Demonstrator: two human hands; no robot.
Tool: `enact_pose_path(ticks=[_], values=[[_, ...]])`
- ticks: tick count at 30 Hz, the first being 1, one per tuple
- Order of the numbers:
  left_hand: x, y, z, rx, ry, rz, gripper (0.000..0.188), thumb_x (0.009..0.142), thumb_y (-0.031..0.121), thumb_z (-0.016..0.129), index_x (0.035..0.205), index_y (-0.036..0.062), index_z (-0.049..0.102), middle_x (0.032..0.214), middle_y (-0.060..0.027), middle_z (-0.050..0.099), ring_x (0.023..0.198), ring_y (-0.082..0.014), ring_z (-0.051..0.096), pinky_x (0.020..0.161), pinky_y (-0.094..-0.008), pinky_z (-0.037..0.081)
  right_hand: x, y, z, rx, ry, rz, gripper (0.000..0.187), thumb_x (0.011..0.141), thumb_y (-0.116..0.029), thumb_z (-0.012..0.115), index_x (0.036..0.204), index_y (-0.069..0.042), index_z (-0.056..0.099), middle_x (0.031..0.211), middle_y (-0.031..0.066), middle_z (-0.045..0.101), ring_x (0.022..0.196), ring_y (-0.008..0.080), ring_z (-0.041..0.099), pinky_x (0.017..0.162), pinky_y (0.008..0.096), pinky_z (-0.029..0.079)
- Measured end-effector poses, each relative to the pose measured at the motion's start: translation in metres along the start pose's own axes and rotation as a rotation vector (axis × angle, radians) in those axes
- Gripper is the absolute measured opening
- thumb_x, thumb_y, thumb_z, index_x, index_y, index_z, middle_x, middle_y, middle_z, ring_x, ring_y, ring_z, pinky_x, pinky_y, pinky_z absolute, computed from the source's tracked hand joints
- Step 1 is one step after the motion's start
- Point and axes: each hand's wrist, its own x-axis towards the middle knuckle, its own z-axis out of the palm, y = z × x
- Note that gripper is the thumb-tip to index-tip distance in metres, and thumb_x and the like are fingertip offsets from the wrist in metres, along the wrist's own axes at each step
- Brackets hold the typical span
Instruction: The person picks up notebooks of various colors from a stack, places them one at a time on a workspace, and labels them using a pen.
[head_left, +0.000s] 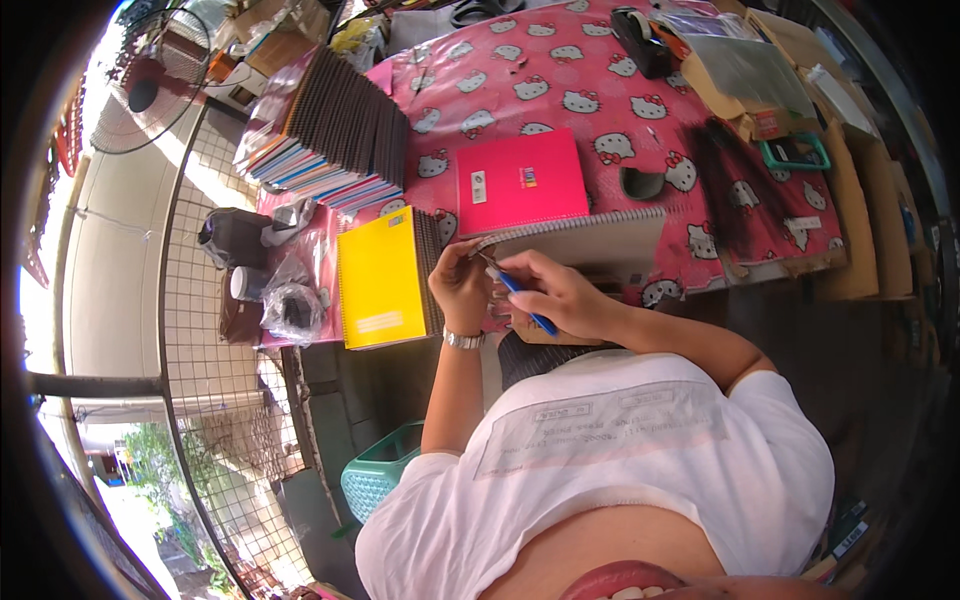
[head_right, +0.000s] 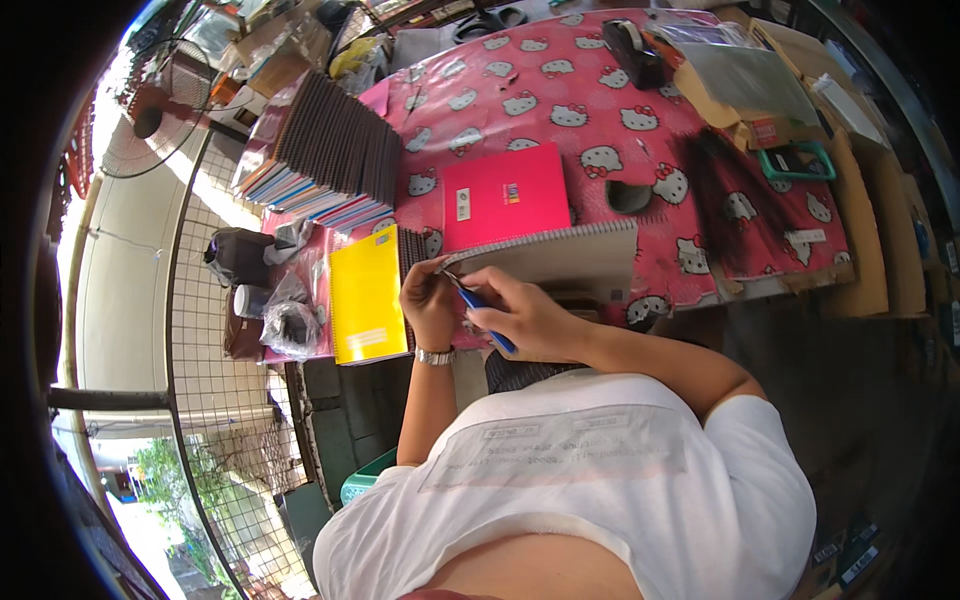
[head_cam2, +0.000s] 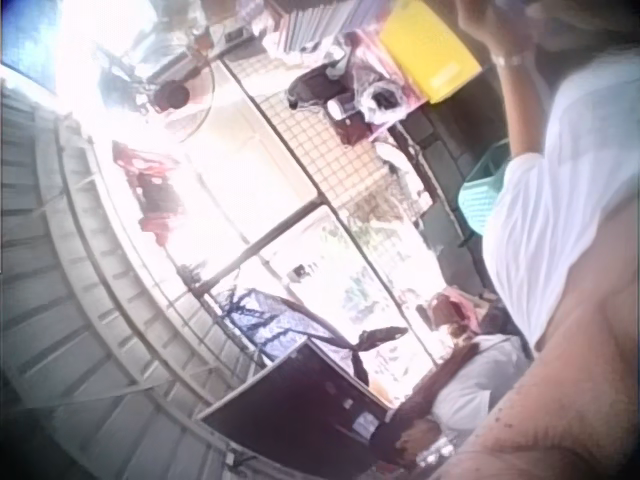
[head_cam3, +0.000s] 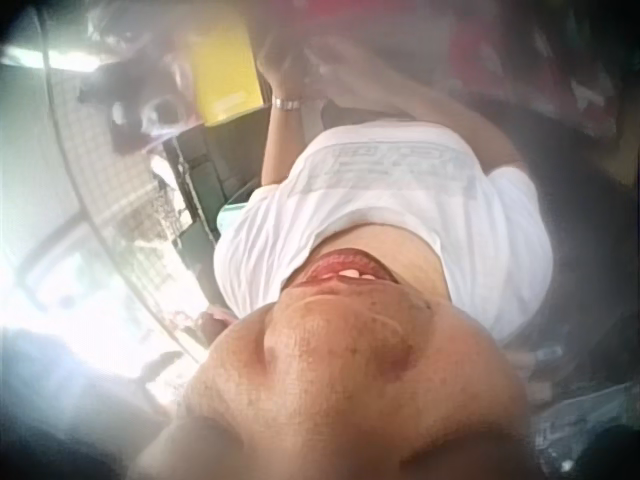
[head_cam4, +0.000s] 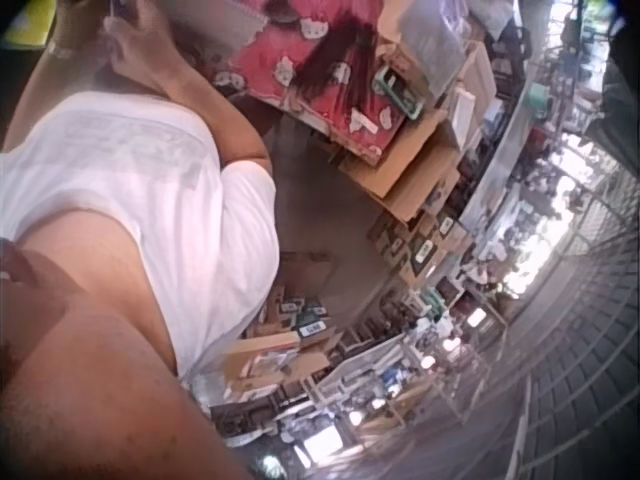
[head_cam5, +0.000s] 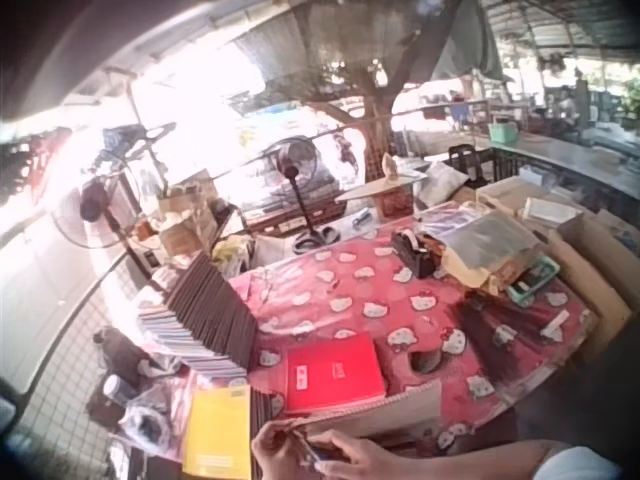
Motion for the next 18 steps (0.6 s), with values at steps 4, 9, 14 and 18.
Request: enact_pose_path(ticks=[4, 9, 14, 18], values=[[0.011, 0.071, -0.053, -0.051, 0.239, 0.098, 0.019, 0.083, -0.006, 0.058, 0.101, -0.0035, 0.064, 0.096, -0.0148, 0.070, 0.086, -0.0201, 0.067, 0.079, -0.0295, 0.054, -0.034, -0.019, -0.044, -0.522, 0.085, -0.355, 0.056, 0.078, -0.019, 0.073, 0.128, -0.003, 0.054, 0.108, 0.0111, 0.063, 0.094, 0.0146, 0.062, 0.084, 0.0320, 0.052], [0.018, 0.169, -0.157, 0.409, 0.312, 0.889, 0.016, 0.083, 0.008, 0.052, 0.093, -0.0039, 0.054, 0.093, -0.0157, 0.057, 0.089, -0.0237, 0.059, 0.085, -0.0379, 0.054, -0.059, 0.001, -0.110, -0.945, 0.367, -0.253, 0.051, 0.073, -0.015, 0.072, 0.121, -0.004, 0.059, 0.110, 0.0155, 0.062, 0.102, 0.0308, 0.063, 0.092, 0.0390, 0.050], [0.098, 0.185, -0.150, 1.050, 0.139, 0.518, 0.005, 0.080, 0.003, 0.059, 0.083, 0.0013, 0.062, 0.081, -0.0008, 0.058, 0.073, -0.0126, 0.052, 0.068, -0.0263, 0.042, -0.074, 0.057, -0.155, -1.268, 0.440, -0.011, 0.051, 0.072, -0.015, 0.069, 0.121, -0.005, 0.059, 0.114, 0.0164, 0.059, 0.108, 0.0350, 0.059, 0.094, 0.0438, 0.048], [0.176, 0.070, -0.164, 1.134, -0.067, 0.124, 0.013, 0.080, 0.017, 0.061, 0.084, 0.0064, 0.067, 0.077, -0.0131, 0.065, 0.070, -0.0274, 0.063, 0.065, -0.0371, 0.048, -0.070, 0.080, -0.167, -1.454, 0.379, 0.051, 0.056, 0.072, -0.017, 0.070, 0.125, -0.007, 0.056, 0.118, 0.0147, 0.058, 0.112, 0.0340, 0.056, 0.098, 0.0438, 0.046]])
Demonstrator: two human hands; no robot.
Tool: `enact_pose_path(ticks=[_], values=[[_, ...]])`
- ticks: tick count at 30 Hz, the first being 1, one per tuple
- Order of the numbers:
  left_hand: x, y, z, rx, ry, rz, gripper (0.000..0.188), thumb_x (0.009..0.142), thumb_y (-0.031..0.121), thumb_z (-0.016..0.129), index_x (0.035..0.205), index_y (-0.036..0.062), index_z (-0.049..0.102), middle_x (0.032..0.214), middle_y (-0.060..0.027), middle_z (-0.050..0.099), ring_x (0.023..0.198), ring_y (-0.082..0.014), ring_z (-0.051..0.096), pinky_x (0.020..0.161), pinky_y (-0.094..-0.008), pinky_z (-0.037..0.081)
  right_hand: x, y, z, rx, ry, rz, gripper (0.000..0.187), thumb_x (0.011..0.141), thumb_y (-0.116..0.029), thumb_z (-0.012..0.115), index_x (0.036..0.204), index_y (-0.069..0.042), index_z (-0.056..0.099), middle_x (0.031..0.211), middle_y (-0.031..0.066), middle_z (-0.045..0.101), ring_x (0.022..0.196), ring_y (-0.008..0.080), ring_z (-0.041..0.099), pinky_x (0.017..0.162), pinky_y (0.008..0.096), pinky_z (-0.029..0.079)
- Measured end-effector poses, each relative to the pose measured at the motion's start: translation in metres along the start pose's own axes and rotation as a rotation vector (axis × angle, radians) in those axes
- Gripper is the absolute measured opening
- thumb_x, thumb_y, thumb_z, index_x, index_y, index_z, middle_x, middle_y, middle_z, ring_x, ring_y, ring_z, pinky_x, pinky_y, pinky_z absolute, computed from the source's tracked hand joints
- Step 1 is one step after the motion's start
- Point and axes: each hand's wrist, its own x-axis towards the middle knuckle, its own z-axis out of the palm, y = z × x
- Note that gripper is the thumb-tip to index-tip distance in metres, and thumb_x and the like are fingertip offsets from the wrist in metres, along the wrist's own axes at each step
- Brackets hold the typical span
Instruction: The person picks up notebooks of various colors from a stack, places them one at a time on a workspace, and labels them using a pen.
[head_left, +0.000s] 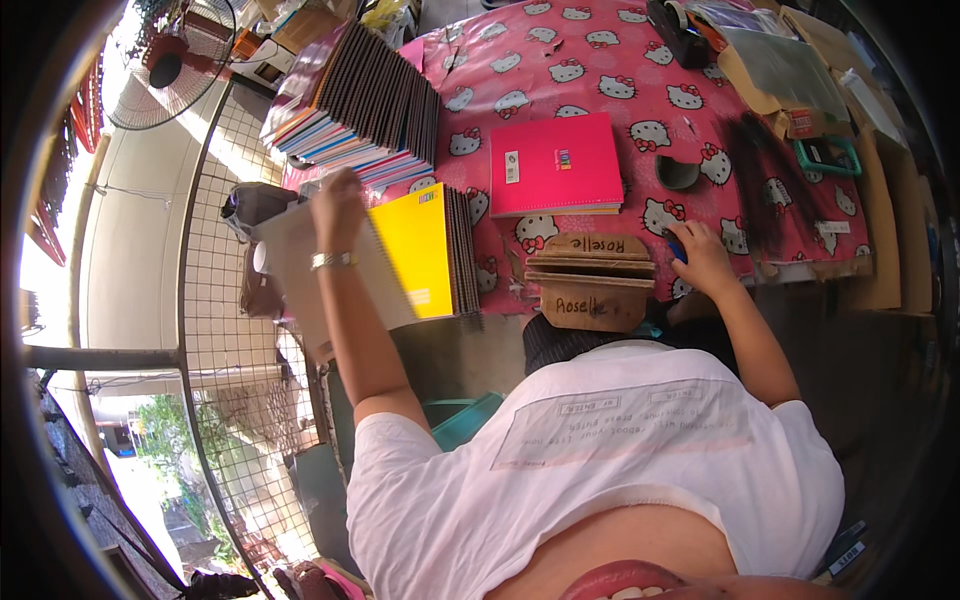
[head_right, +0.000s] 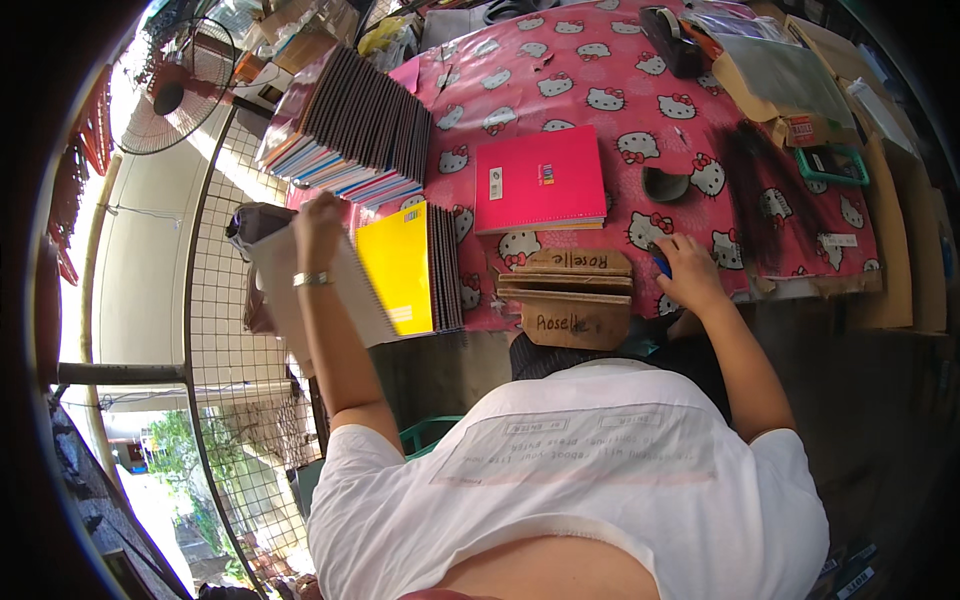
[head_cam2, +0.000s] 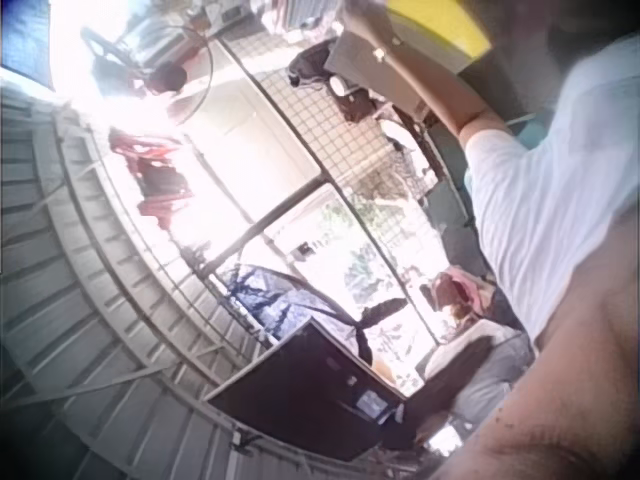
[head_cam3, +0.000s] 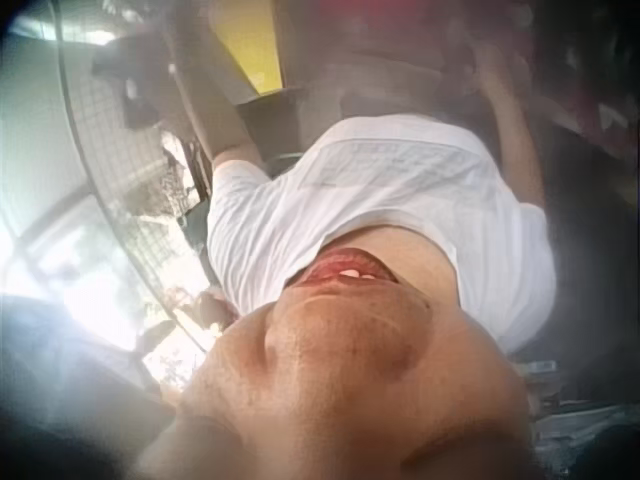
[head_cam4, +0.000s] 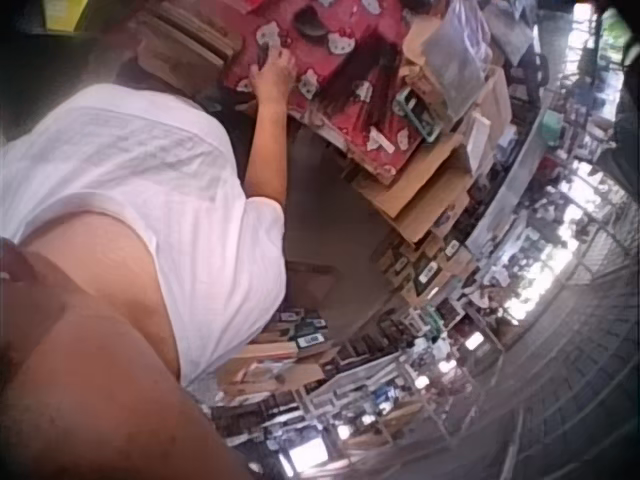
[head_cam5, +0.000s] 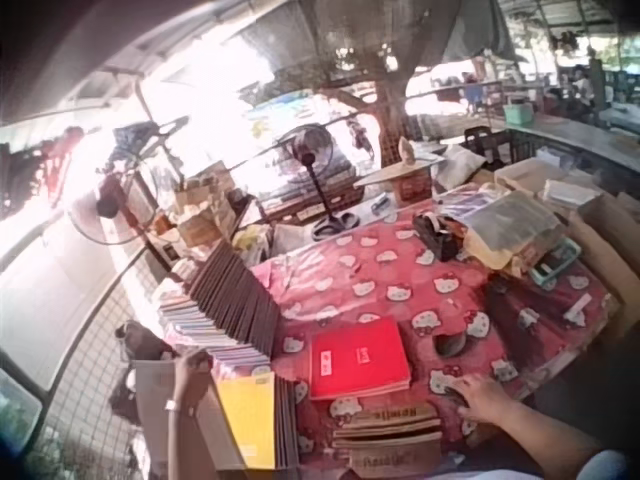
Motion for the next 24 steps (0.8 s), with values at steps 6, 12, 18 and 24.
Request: enact_pose_path(ticks=[6, 12, 18, 24], values=[[-0.037, -0.044, 0.111, 0.012, -0.058, 0.143, 0.058, 0.077, 0.001, 0.057, 0.134, 0.0089, 0.050, 0.137, -0.0207, 0.051, 0.129, -0.0377, 0.047, 0.108, -0.0418, 0.040, 0.011, 0.021, -0.019, -0.027, 0.176, -0.081, 0.053, 0.074, -0.017, 0.073, 0.124, -0.007, 0.058, 0.118, 0.0141, 0.058, 0.110, 0.0351, 0.055, 0.097, 0.0437, 0.045], [-0.127, -0.108, 0.079, 0.193, -0.141, -0.488, 0.068, 0.086, 0.051, 0.064, 0.147, 0.0301, 0.042, 0.155, -0.0205, 0.032, 0.145, -0.0415, 0.025, 0.116, -0.0488, 0.026, 0.017, 0.131, -0.050, -0.068, 0.374, 0.191, 0.038, 0.083, -0.017, 0.069, 0.118, -0.004, 0.060, 0.116, 0.0151, 0.059, 0.107, 0.0365, 0.056, 0.094, 0.0456, 0.047], [-0.157, -0.140, 0.087, 0.311, -0.161, -0.332, 0.066, 0.092, 0.059, 0.048, 0.150, 0.0264, 0.039, 0.151, -0.0069, 0.043, 0.126, -0.0394, 0.048, 0.107, -0.0461, 0.039, 0.053, 0.123, -0.024, -0.335, 0.253, 0.438, 0.036, 0.087, -0.031, 0.069, 0.110, -0.005, 0.060, 0.110, 0.0164, 0.058, 0.104, 0.0382, 0.059, 0.085, 0.0476, 0.051], [-0.163, -0.129, 0.081, 0.307, -0.194, -0.389, 0.064, 0.094, 0.058, 0.046, 0.150, 0.0262, 0.039, 0.154, -0.0025, 0.039, 0.122, -0.0383, 0.049, 0.104, -0.0441, 0.042, 0.061, 0.149, -0.019, -0.320, 0.294, 0.429, 0.020, 0.088, -0.022, 0.066, 0.096, -0.006, 0.058, 0.094, 0.0168, 0.060, 0.091, 0.0389, 0.062, 0.077, 0.0481, 0.052]])
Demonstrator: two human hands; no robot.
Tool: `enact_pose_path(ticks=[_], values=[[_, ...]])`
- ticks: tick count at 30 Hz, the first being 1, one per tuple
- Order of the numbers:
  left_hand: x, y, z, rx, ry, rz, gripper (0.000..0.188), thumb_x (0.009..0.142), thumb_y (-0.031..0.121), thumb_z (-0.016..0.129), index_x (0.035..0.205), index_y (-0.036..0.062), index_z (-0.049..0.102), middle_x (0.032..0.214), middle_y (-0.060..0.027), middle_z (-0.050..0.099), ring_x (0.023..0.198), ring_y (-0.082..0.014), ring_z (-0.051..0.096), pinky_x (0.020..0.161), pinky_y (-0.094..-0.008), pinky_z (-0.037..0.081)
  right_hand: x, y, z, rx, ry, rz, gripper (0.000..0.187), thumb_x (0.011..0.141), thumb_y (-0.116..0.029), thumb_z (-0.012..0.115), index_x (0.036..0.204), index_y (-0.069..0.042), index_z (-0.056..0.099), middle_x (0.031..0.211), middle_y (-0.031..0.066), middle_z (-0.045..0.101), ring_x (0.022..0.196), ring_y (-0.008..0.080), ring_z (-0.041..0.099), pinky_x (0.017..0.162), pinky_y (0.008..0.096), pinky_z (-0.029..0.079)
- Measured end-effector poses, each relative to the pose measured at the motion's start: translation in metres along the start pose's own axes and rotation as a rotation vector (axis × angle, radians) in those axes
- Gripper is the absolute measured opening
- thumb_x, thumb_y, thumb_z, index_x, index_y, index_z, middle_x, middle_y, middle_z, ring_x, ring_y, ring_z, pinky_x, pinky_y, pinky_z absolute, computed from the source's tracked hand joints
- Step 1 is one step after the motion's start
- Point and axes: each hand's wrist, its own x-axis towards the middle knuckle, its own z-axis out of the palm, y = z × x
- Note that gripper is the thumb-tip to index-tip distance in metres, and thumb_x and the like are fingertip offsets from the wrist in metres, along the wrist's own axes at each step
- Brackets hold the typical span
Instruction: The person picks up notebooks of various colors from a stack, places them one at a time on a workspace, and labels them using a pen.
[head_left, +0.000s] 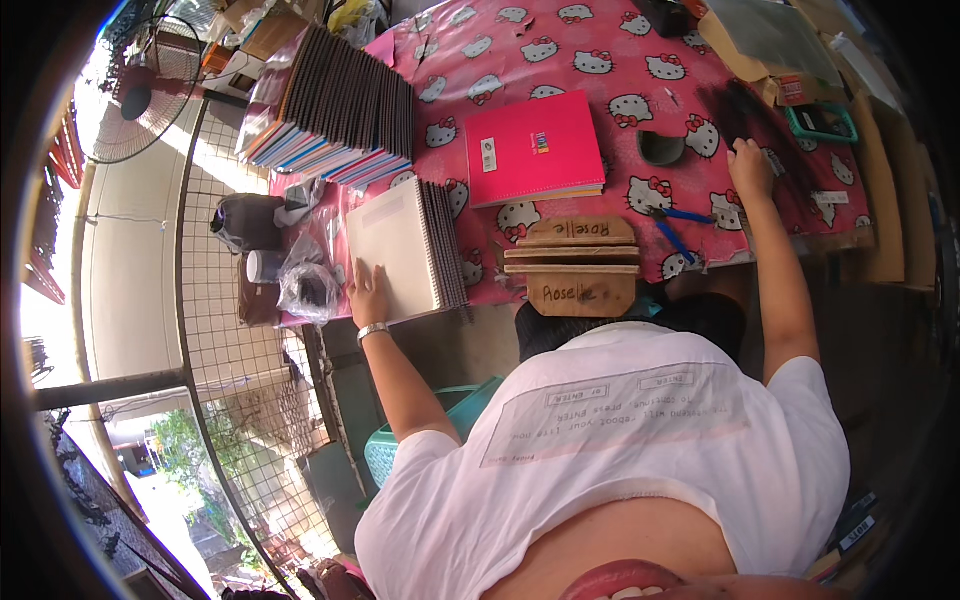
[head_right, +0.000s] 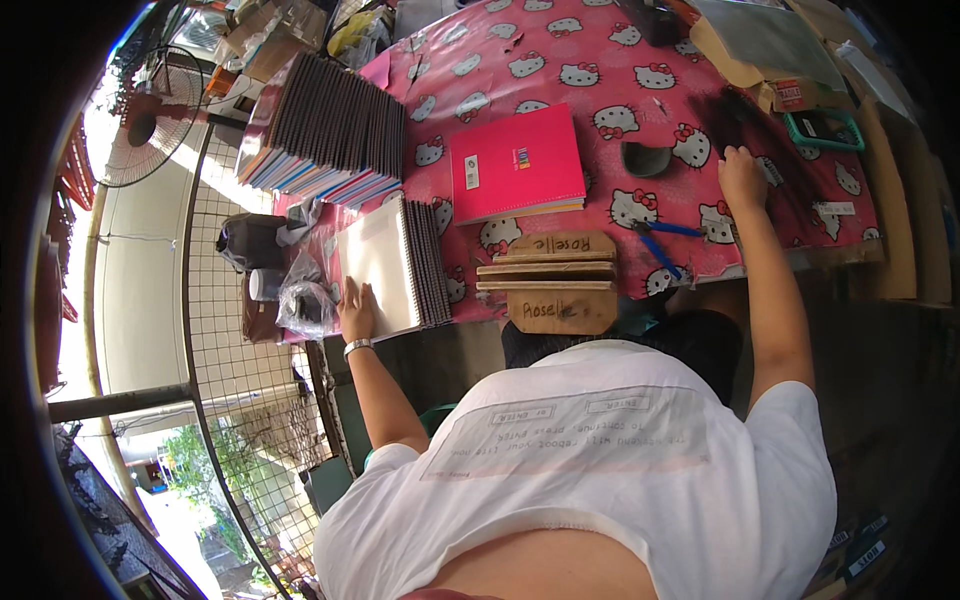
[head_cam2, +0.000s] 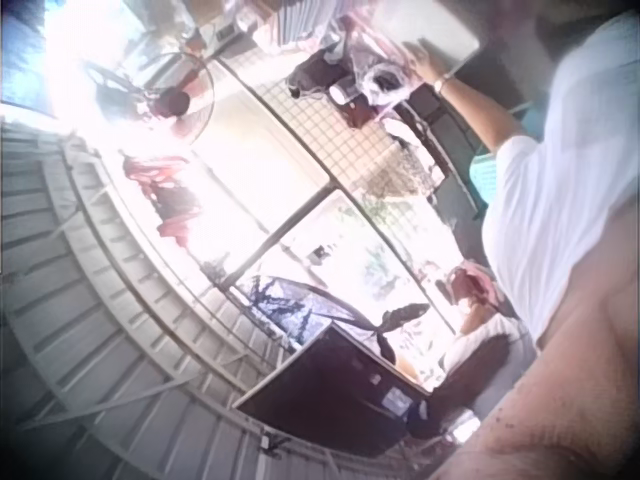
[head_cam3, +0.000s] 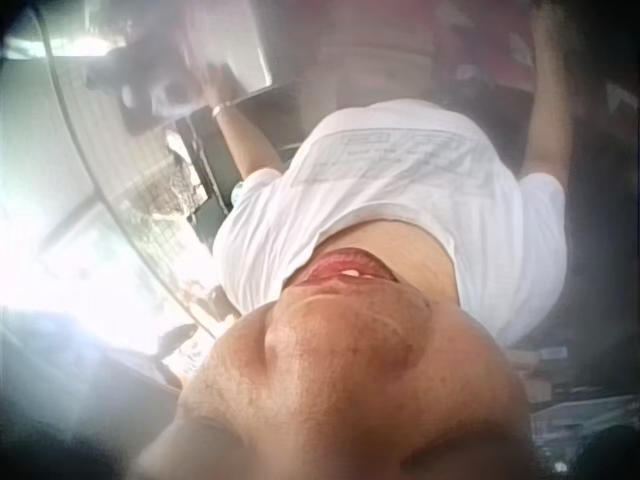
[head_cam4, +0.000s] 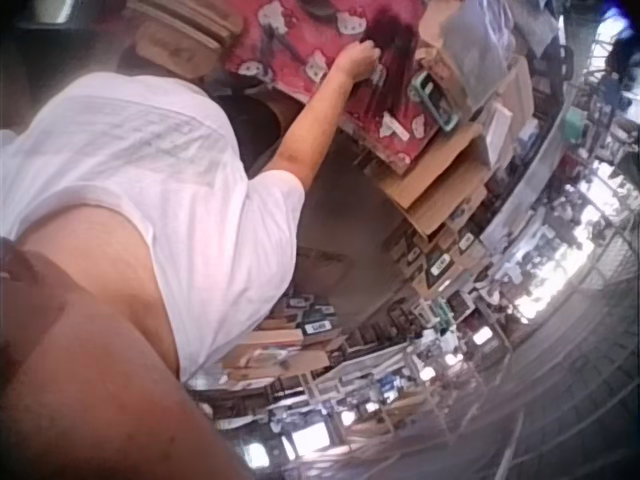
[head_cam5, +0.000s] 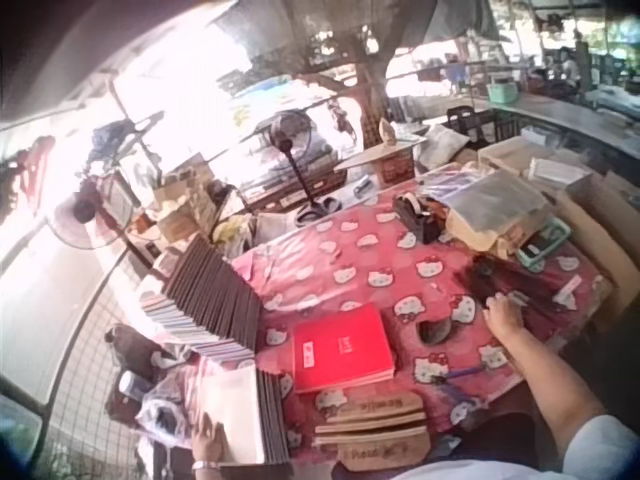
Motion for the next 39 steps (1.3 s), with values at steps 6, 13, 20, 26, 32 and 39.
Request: enact_pose_path(ticks=[6, 13, 20, 26, 32, 39], values=[[0.023, 0.118, -0.017, -0.049, 0.450, 0.401, 0.050, 0.088, 0.032, 0.067, 0.134, 0.0152, 0.055, 0.132, -0.0193, 0.056, 0.126, -0.0376, 0.049, 0.104, -0.0469, 0.041, 0.018, 0.040, 0.000, 0.257, 0.219, 0.046, 0.015, 0.086, -0.013, 0.061, 0.096, -0.002, 0.059, 0.088, 0.0203, 0.063, 0.090, 0.0411, 0.063, 0.076, 0.0502, 0.050], [0.001, 0.317, 0.044, 0.036, -0.172, 1.160, 0.037, 0.084, 0.022, 0.068, 0.118, 0.0088, 0.059, 0.118, -0.0128, 0.062, 0.114, -0.0310, 0.058, 0.093, -0.0446, 0.050, 0.029, -0.052, -0.076, 0.497, 0.378, -0.066, 0.030, 0.093, -0.016, 0.059, 0.122, -0.009, 0.058, 0.086, 0.0165, 0.064, 0.080, 0.0355, 0.064, 0.075, 0.0438, 0.050], [0.014, 0.326, 0.057, 0.204, -0.316, 1.250, 0.032, 0.088, 0.014, 0.057, 0.120, 0.0094, 0.057, 0.112, -0.0131, 0.065, 0.104, -0.0322, 0.064, 0.085, -0.0437, 0.055, -0.016, -0.043, -0.129, 0.903, 0.046, 0.207, 0.031, 0.096, -0.014, 0.056, 0.127, -0.009, 0.057, 0.075, 0.0034, 0.054, 0.067, 0.0129, 0.053, 0.063, 0.0303, 0.046], [0.032, 0.328, -0.034, -0.191, -0.224, 1.045, 0.032, 0.086, 0.012, 0.058, 0.118, 0.0156, 0.064, 0.095, -0.0192, 0.069, 0.074, -0.0385, 0.067, 0.065, -0.0460, 0.055, -0.033, -0.044, -0.121, 1.161, 0.078, 0.091, 0.032, 0.096, -0.012, 0.054, 0.128, -0.010, 0.057, 0.083, -0.0001, 0.055, 0.072, 0.0068, 0.051, 0.065, 0.0246, 0.044], [-0.042, 0.355, -0.163, -0.160, -0.027, 1.280, 0.036, 0.083, 0.003, 0.057, 0.116, 0.0143, 0.062, 0.103, -0.0122, 0.069, 0.084, -0.0339, 0.068, 0.070, -0.0423, 0.055, -0.042, -0.066, -0.140, 1.190, -0.102, 0.032, 0.030, 0.100, -0.015, 0.050, 0.128, -0.009, 0.055, 0.086, 0.0008, 0.056, 0.073, 0.0074, 0.052, 0.067, 0.0235, 0.045], [-0.103, 0.342, -0.104, -0.037, -0.225, 1.274, 0.030, 0.082, 0.004, 0.057, 0.111, 0.0110, 0.060, 0.090, -0.0124, 0.065, 0.077, -0.0334, 0.065, 0.065, -0.0427, 0.052, -0.080, -0.096, -0.137, 1.188, -0.265, -0.156, 0.043, 0.093, -0.008, 0.040, 0.133, -0.008, 0.054, 0.096, 0.0011, 0.055, 0.069, 0.0049, 0.049, 0.057, 0.0202, 0.044]])
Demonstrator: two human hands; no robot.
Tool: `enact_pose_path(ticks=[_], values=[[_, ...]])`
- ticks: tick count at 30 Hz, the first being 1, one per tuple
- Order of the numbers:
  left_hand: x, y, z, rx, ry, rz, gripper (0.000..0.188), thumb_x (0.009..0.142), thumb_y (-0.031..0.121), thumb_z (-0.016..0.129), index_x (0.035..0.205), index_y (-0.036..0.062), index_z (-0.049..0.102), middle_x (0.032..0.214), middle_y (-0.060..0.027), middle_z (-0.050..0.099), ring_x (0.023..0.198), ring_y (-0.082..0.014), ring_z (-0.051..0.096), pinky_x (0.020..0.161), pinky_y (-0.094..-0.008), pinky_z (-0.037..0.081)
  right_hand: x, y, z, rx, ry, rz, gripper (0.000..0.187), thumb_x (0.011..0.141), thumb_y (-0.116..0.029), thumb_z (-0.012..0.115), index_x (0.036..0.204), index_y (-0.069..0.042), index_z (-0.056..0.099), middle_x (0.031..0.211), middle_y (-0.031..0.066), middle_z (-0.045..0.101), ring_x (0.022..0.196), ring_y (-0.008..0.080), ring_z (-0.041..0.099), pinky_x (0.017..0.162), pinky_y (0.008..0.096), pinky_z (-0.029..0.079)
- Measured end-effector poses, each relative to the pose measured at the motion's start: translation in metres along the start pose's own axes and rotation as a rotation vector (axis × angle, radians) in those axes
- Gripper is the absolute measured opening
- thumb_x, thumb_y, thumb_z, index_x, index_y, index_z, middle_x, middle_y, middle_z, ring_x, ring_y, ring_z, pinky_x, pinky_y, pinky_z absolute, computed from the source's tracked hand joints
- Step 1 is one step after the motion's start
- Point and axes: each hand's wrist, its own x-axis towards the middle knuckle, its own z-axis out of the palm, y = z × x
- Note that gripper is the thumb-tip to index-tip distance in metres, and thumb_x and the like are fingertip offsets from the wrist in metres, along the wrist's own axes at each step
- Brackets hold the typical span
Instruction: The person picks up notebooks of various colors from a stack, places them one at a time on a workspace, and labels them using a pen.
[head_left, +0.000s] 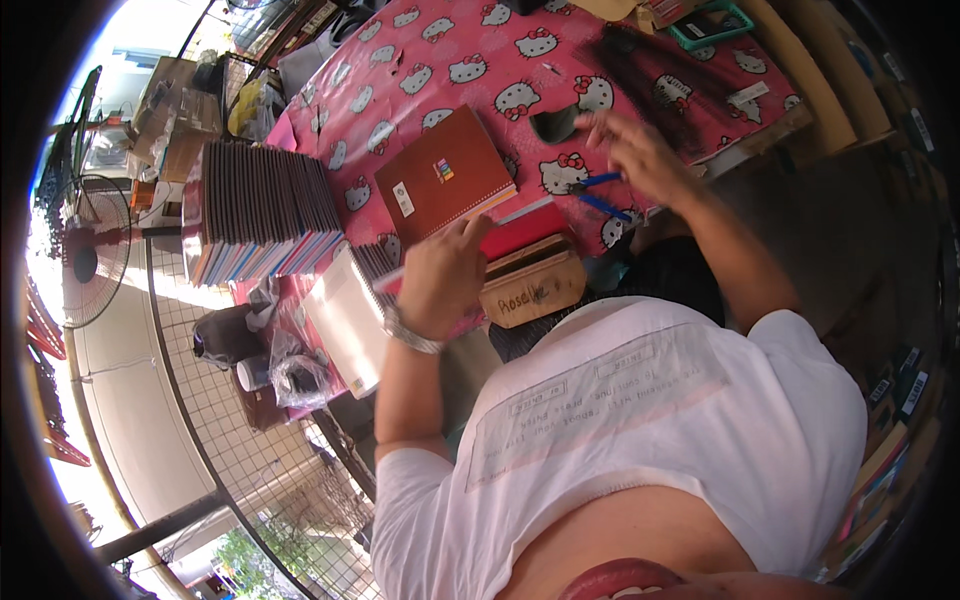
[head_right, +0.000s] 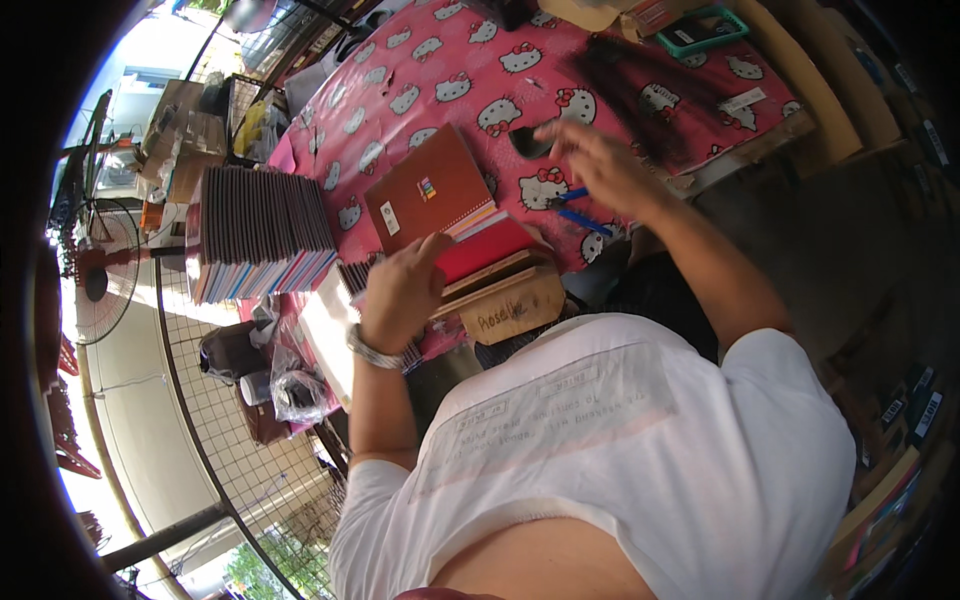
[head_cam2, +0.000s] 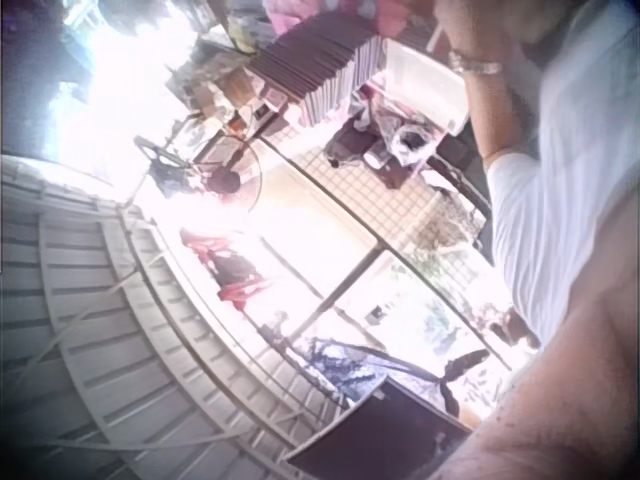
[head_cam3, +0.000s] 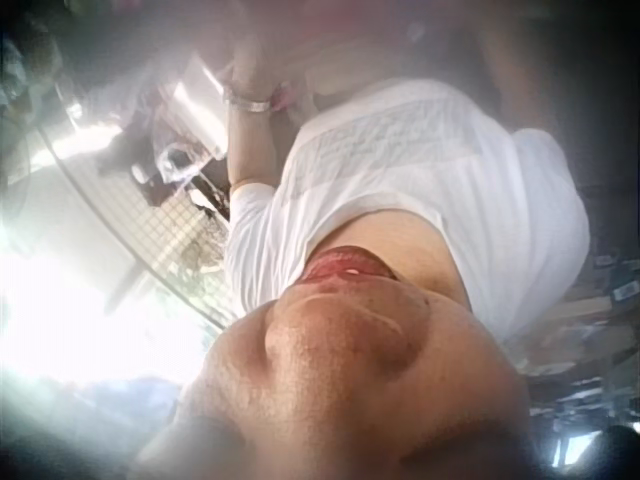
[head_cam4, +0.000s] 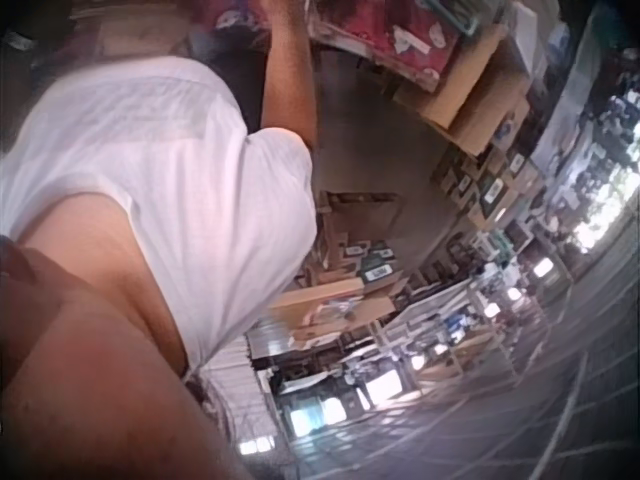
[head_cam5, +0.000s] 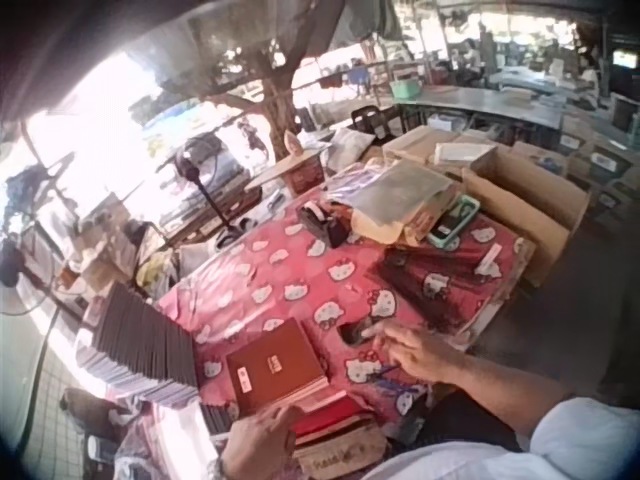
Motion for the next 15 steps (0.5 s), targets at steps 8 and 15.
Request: enact_pose_path(ticks=[8, 15], values=[[0.004, 0.055, 0.066, 0.114, 0.502, -0.176, 0.022, 0.079, 0.014, 0.061, 0.100, 0.0072, 0.057, 0.090, -0.0099, 0.061, 0.086, -0.0305, 0.059, 0.082, -0.0443, 0.041, -0.073, -0.010, 0.090, 0.061, -0.186, -0.187, 0.088, 0.100, -0.051, 0.042, 0.153, 0.006, -0.001, 0.161, 0.0263, 0.007, 0.151, 0.0341, 0.008, 0.121, 0.0374, 0.010], [0.016, 0.051, 0.071, 0.104, 0.533, -0.148, 0.019, 0.084, 0.019, 0.063, 0.099, 0.0083, 0.057, 0.090, -0.0100, 0.060, 0.088, -0.0297, 0.058, 0.085, -0.0445, 0.039, -0.034, -0.021, 0.042, -0.044, 0.020, -0.253, 0.027, 0.100, -0.015, 0.055, 0.124, -0.008, 0.063, 0.103, 0.0128, 0.071, 0.096, 0.0210, 0.067, 0.081, 0.0329, 0.053]])
